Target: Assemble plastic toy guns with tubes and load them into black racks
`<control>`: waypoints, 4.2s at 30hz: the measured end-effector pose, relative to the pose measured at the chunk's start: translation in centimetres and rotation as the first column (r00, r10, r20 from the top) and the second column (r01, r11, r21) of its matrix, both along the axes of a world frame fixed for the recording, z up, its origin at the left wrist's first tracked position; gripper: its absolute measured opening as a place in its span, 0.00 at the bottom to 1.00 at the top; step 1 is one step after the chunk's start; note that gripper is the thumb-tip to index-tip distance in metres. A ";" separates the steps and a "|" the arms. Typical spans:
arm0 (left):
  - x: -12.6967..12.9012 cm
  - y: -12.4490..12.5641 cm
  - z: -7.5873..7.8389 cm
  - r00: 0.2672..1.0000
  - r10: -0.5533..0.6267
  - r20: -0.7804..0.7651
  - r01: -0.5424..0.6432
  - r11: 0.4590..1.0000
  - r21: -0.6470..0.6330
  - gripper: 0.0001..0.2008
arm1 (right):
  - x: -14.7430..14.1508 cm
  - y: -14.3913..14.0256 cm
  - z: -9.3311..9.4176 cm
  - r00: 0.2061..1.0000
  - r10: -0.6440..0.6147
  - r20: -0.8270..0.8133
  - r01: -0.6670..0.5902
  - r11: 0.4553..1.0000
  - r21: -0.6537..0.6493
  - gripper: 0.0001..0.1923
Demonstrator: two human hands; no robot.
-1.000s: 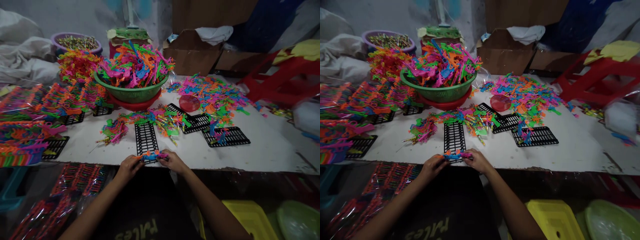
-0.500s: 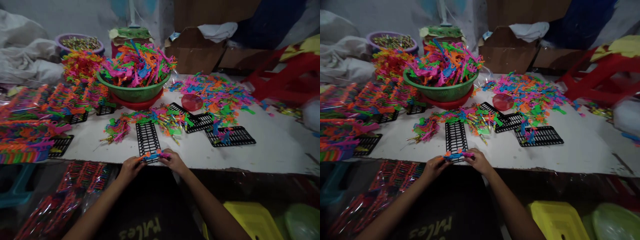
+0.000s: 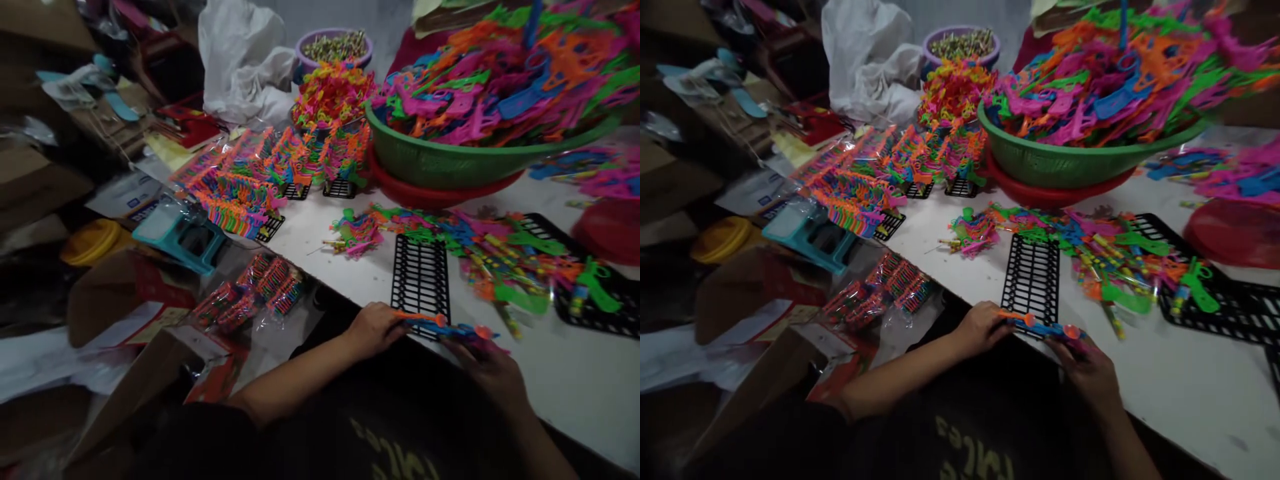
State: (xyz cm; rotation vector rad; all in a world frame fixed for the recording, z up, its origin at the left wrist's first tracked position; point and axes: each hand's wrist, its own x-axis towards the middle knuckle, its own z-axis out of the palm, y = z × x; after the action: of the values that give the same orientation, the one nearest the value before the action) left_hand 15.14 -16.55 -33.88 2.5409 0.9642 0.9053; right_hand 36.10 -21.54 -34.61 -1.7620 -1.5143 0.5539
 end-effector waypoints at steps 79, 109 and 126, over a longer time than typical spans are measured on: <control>-5.8 11.1 3.6 0.713 0.686 -0.144 -0.678 0.727 0.106 0.25 | 8.5 3.8 4.2 0.921 -0.256 0.293 0.309 0.940 -0.148 0.14; -3.0 8.8 5.1 0.809 0.510 0.292 -0.231 0.733 -0.640 0.18 | 4.5 4.2 2.2 0.916 0.368 -0.162 -0.366 0.930 0.048 0.12; -3.2 7.2 5.5 0.972 0.208 0.113 -0.173 0.949 -0.262 0.10 | 4.7 5.7 2.8 0.824 0.558 -0.095 -0.549 0.829 0.106 0.12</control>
State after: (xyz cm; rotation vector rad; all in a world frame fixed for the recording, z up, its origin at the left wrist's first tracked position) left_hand 11.95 -9.32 -28.36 2.1719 1.2126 0.9331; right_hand 40.77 -15.86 -31.77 -1.1835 -1.9353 0.8611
